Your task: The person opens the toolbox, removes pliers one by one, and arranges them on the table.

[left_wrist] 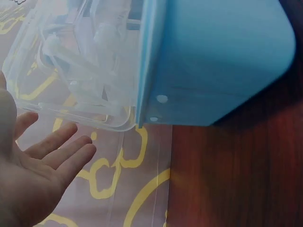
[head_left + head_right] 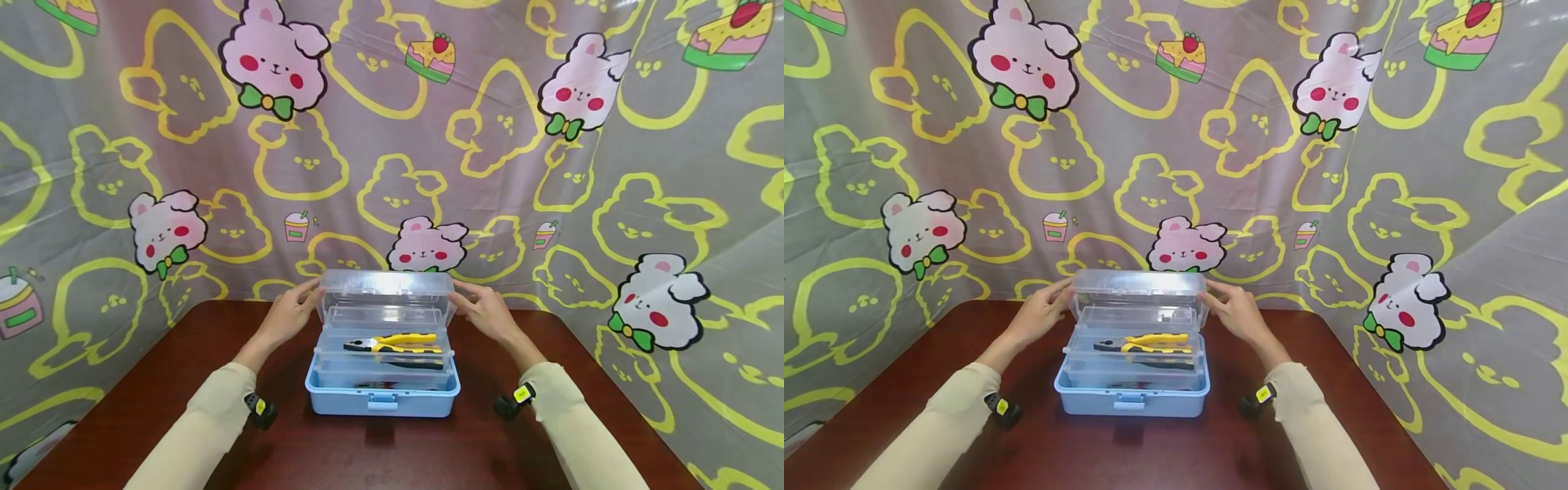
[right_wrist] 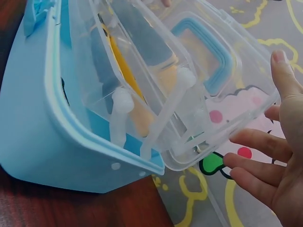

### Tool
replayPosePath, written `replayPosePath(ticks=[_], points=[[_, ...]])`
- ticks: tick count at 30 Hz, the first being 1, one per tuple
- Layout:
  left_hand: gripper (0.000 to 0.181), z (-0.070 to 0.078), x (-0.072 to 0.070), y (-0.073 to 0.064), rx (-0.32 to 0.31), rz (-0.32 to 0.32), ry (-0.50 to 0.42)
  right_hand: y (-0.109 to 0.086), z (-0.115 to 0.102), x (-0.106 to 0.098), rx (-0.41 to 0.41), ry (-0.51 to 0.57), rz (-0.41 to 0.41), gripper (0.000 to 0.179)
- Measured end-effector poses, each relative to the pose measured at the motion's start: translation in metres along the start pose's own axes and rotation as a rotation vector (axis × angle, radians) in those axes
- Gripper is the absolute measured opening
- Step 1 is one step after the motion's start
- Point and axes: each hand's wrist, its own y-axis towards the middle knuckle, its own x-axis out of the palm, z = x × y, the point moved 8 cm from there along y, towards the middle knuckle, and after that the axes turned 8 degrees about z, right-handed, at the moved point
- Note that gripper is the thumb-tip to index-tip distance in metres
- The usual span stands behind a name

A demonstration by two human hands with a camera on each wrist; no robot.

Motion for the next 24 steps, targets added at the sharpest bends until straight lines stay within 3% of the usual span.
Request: replayPosePath(ticks=[4, 11, 24], points=[[0.071, -0.004, 0.003, 0.003, -0.061, -0.04, -0.08, 0.005, 0.003, 0.002, 0.058, 0.032, -0.008, 0.069], [0.074, -0.011, 0.016, 0.009, -0.198, -0.113, -0.32, 0.015, 0.007, 0.004, 0.096, 0.068, 0.016, 0.069], [0.073, -0.017, 0.027, 0.015, -0.282, -0.127, -0.459, 0.026, 0.017, 0.02, 0.193, 0.162, 0.094, 0.071]])
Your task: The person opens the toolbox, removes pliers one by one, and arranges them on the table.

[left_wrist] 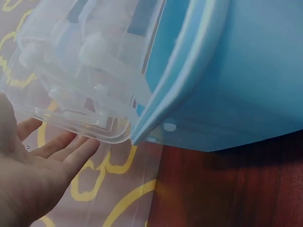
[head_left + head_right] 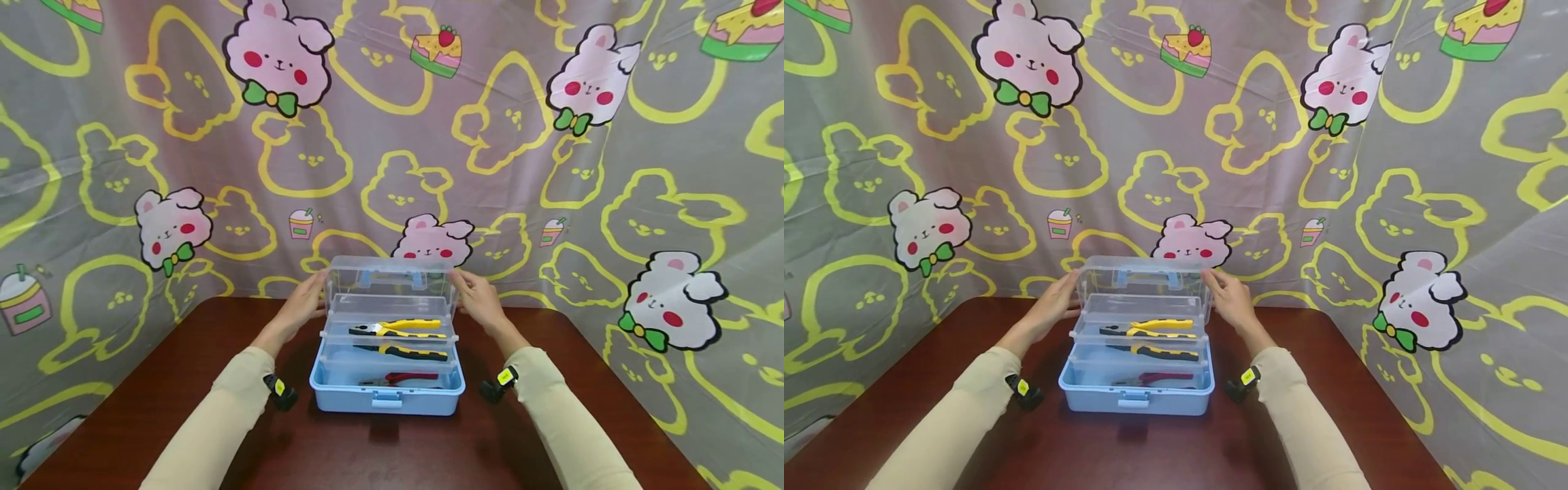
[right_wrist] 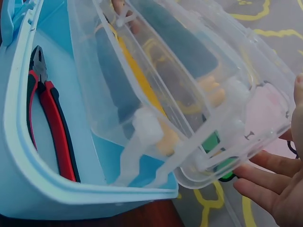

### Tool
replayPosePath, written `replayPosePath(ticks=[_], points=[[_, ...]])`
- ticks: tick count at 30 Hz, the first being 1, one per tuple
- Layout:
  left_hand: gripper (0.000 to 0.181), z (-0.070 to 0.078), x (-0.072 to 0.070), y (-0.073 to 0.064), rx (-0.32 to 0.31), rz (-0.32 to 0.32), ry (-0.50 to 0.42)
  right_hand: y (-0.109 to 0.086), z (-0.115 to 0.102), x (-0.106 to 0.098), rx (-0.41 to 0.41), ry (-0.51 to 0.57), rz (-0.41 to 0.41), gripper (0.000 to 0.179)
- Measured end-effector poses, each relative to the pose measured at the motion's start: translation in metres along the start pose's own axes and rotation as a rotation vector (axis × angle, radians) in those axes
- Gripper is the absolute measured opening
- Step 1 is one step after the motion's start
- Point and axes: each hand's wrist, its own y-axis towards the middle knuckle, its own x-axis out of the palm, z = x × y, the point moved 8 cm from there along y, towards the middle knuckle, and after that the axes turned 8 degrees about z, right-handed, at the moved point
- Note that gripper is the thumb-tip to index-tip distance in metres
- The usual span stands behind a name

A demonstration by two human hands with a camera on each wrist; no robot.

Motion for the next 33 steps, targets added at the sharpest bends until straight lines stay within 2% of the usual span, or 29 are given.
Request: replayPosePath(ticks=[5, 12, 15, 19, 25, 33], points=[[0.072, -0.006, 0.001, 0.003, -0.023, 0.011, -0.014, 0.001, 0.004, 0.002, 0.028, 0.046, 0.021, 0.077], [0.074, -0.014, 0.0, 0.01, -0.082, 0.057, -0.01, 0.002, 0.015, 0.006, 0.114, 0.165, 0.003, 0.07], [0.074, -0.017, 0.001, 0.013, -0.114, 0.073, -0.037, 0.001, 0.019, 0.009, 0.142, 0.219, -0.002, 0.067], [0.073, -0.02, 0.002, 0.015, -0.134, 0.073, -0.08, 0.001, 0.022, 0.01, 0.146, 0.243, 0.017, 0.067], [0.071, -0.029, 0.0, 0.015, -0.163, 0.08, -0.141, 0.0, 0.026, 0.021, 0.147, 0.265, -0.016, 0.067], [0.067, -0.032, 0.005, 0.021, -0.164, 0.044, -0.208, 0.006, 0.031, 0.023, 0.136, 0.299, -0.035, 0.06]])
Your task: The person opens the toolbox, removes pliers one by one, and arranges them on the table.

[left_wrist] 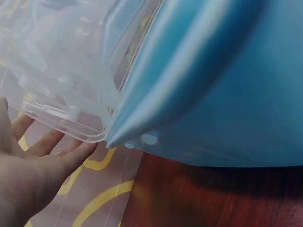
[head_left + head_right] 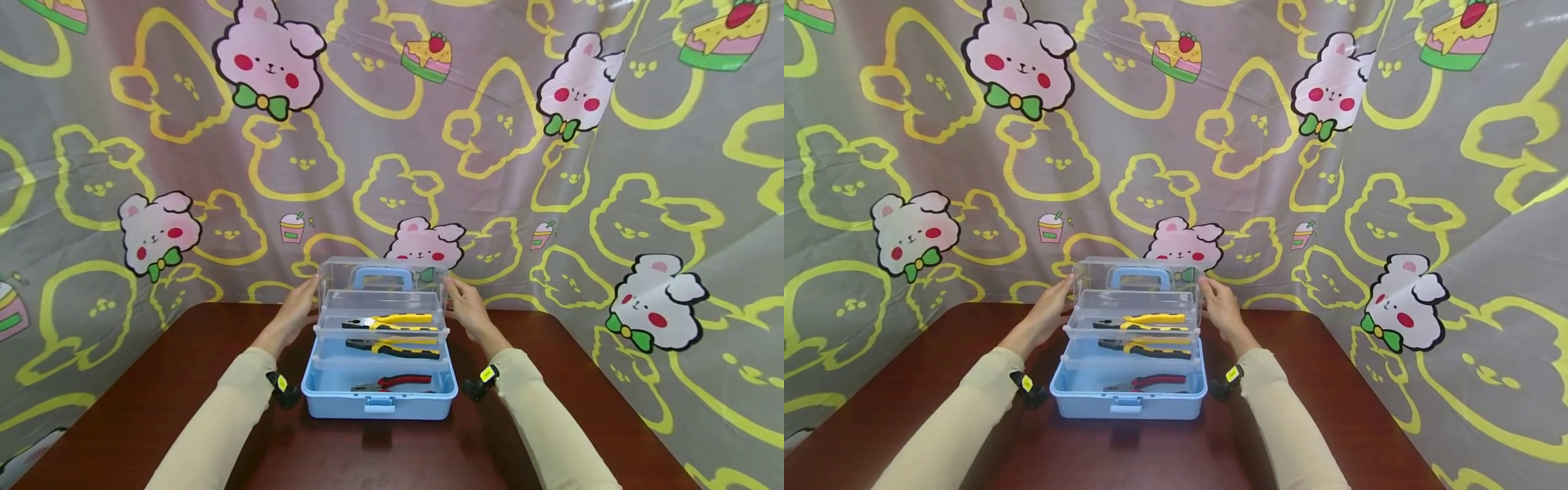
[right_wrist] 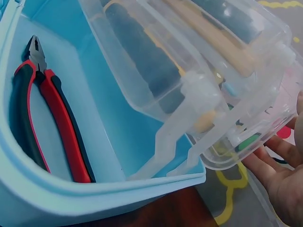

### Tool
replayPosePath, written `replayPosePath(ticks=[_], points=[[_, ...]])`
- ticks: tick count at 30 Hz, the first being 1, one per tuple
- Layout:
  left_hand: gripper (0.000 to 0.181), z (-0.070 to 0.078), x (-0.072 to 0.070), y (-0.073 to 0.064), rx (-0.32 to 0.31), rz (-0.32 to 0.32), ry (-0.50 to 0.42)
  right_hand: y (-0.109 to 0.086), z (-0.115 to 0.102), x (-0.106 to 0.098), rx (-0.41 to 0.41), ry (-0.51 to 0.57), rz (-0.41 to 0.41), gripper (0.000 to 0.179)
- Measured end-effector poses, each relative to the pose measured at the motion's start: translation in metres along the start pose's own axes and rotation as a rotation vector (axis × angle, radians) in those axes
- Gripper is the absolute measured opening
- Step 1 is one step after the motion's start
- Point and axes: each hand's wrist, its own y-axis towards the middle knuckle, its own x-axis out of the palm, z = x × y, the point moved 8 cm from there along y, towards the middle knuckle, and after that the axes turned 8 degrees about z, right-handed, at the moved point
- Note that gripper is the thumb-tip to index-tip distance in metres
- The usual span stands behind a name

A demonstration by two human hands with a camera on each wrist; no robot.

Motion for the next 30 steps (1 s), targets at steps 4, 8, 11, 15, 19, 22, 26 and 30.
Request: replayPosePath(ticks=[4, 8, 11, 15, 19, 22, 26, 30], points=[[0.066, -0.003, 0.002, 0.001, -0.008, -0.025, -0.002, 0.001, 0.005, 0.002, 0.014, -0.009, -0.029, 0.059], [0.066, -0.007, 0.004, 0.0, -0.011, -0.048, 0.026, 0.001, 0.013, 0.005, 0.039, -0.037, -0.068, 0.057], [0.065, -0.011, 0.005, 0.001, -0.02, -0.057, 0.03, 0.001, 0.019, 0.008, 0.069, -0.045, -0.101, 0.056], [0.062, -0.016, 0.004, 0.006, -0.033, -0.063, 0.043, 0.003, 0.025, 0.011, 0.098, -0.018, -0.133, 0.056], [0.059, -0.019, 0.003, 0.009, -0.034, -0.067, 0.075, 0.005, 0.026, 0.01, 0.103, -0.013, -0.139, 0.055], [0.057, -0.02, 0.002, 0.011, -0.031, -0.075, 0.077, 0.007, 0.026, 0.01, 0.1, -0.025, -0.144, 0.054], [0.055, -0.021, 0.001, 0.013, -0.01, -0.084, 0.086, 0.009, 0.027, 0.011, 0.106, 0.002, -0.152, 0.051], [0.056, -0.02, -0.001, 0.015, 0.014, -0.085, 0.103, 0.011, 0.028, 0.014, 0.112, 0.024, -0.167, 0.052]])
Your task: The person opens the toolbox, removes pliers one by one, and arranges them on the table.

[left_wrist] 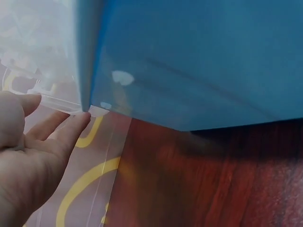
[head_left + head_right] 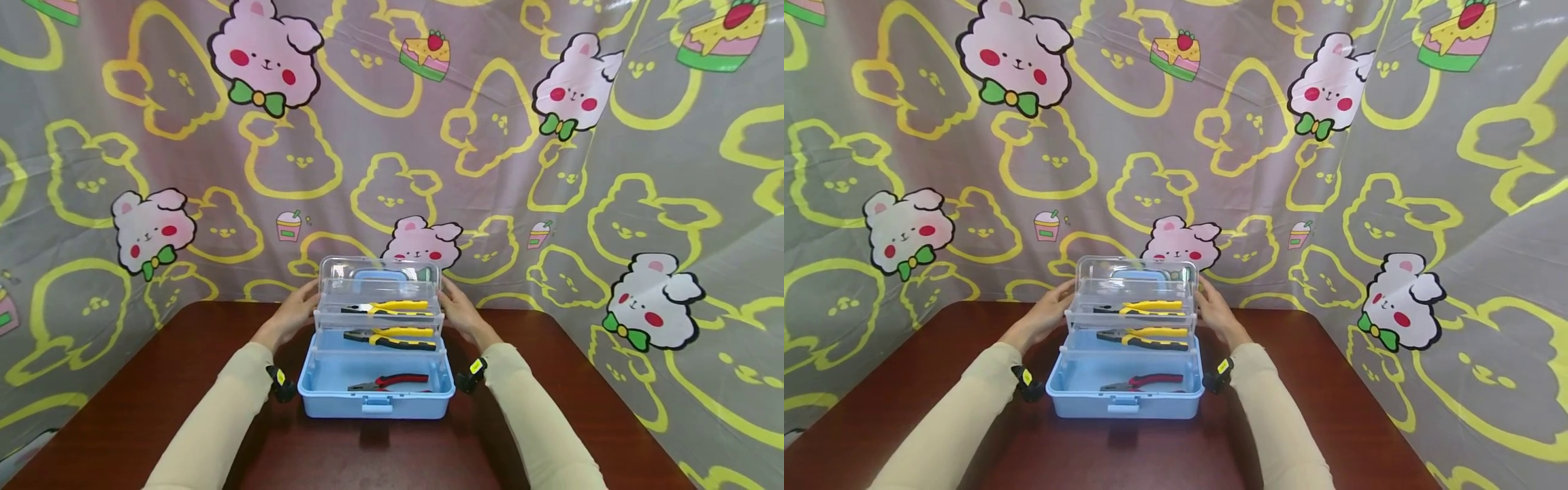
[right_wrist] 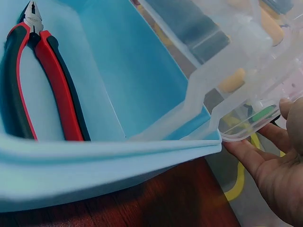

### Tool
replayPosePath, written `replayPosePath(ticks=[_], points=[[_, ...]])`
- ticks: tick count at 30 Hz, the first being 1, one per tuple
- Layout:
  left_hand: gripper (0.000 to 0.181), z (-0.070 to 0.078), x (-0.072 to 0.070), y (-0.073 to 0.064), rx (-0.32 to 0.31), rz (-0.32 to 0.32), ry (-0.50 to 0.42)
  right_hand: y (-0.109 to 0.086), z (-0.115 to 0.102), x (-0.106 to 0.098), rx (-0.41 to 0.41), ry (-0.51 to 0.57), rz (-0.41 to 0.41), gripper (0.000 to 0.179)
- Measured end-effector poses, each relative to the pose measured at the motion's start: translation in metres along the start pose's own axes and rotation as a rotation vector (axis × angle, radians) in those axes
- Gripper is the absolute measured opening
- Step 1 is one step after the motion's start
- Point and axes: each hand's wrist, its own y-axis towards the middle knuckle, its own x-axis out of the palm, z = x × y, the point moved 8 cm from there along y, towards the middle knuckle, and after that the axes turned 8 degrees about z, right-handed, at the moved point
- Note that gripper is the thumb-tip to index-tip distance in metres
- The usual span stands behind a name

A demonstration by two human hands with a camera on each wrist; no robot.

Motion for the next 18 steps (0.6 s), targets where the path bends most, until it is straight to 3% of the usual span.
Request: replayPosePath(ticks=[11, 18], points=[[0.065, -0.002, -0.002, 0.002, 0.033, -0.03, 0.023, 0.004, 0.002, 0.001, -0.009, -0.074, 0.013, 0.055], [0.074, -0.011, 0.0, 0.004, 0.035, -0.038, 0.088, 0.002, 0.012, 0.004, 0.033, -0.097, -0.029, 0.064]])
